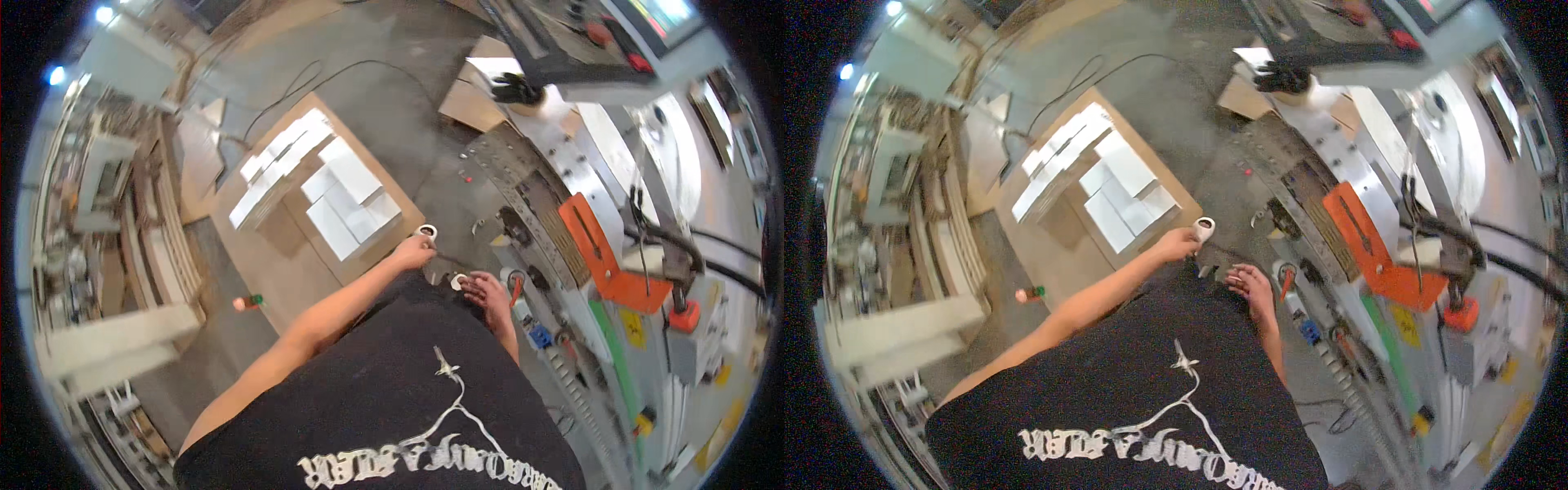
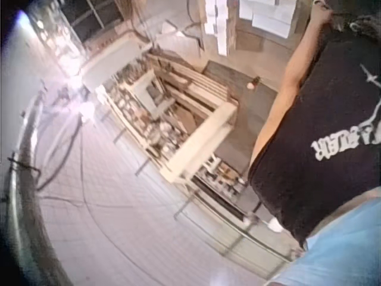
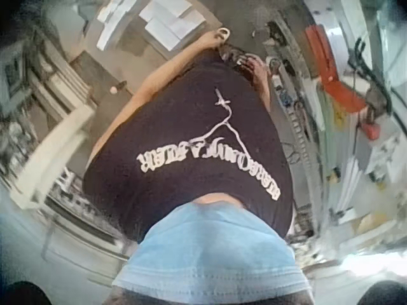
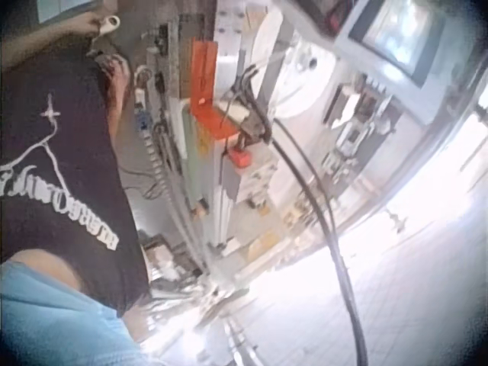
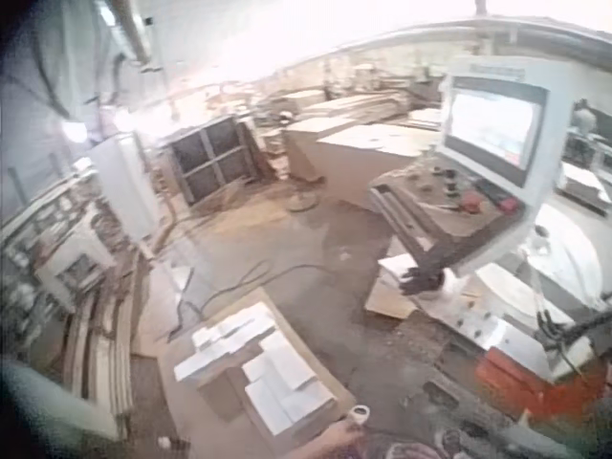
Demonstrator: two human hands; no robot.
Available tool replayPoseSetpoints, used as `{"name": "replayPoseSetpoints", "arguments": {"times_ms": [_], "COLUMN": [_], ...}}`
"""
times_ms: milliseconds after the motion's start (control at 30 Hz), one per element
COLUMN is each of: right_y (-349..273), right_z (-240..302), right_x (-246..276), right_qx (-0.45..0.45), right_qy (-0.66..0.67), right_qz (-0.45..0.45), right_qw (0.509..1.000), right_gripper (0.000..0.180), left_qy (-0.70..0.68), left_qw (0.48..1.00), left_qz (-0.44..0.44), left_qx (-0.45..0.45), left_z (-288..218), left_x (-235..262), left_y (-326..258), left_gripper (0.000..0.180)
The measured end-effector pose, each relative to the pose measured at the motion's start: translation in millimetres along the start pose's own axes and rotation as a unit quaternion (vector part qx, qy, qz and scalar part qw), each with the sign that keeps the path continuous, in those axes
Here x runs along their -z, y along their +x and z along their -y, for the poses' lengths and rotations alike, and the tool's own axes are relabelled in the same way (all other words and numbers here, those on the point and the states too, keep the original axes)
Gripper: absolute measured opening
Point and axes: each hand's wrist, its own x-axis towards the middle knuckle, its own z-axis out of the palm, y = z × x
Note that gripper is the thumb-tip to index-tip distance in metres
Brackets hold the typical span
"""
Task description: Feeding wooden panels into an industrial edge-banding machine and stacking the finished pieces at the end of the conveyor.
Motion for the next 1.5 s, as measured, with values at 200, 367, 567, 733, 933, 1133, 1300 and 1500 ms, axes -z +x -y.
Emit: {"name": "replayPoseSetpoints", "arguments": {"times_ms": [200,367,567,733,933,1133,1300,1500], "right_y": [37.2,59.7,63.2,90.6,133.8,232.4,319.7,454.4], "right_z": [-15.4,-23.3,-25.4,-38.8,-83.3,-221.7,-387.0,-459.6], "right_x": [16.7,-24.9,-117.4,-159.5,-211.5,-225.9,-228.6,-172.5], "right_qx": [-0.067,-0.092,-0.067,-0.082,-0.041,-0.241,-0.390,-0.310], "right_qy": [-0.113,-0.165,-0.217,-0.219,-0.276,-0.256,-0.202,0.161], "right_qz": [0.082,0.132,0.204,0.190,0.130,0.086,-0.001,-0.036], "right_qw": [0.988,0.973,0.952,0.954,0.952,0.932,0.898,0.936], "right_gripper": [0.026,0.026,0.032,0.034,0.037,0.043,0.051,0.046], "left_qy": [-0.342,-0.390,-0.387,-0.333,-0.423,-0.353,-0.449,-0.507], "left_qw": [0.906,0.866,0.848,0.891,0.854,0.853,0.794,0.788], "left_qz": [-0.193,-0.243,-0.294,-0.230,-0.255,-0.290,-0.271,-0.262], "left_qx": [0.158,0.198,0.209,0.206,0.164,0.252,0.306,0.233], "left_z": [71.3,121.2,144.9,183.0,297.6,477.2,601.5,587.0], "left_x": [-27.0,-73.3,-60.0,-19.7,12.7,1.4,25.2,66.1], "left_y": [-137.2,-215.8,-230.6,-216.3,-196.5,-119.7,-75.4,82.4], "left_gripper": [0.022,0.020,0.021,0.027,0.029,0.043,0.095,0.119]}}
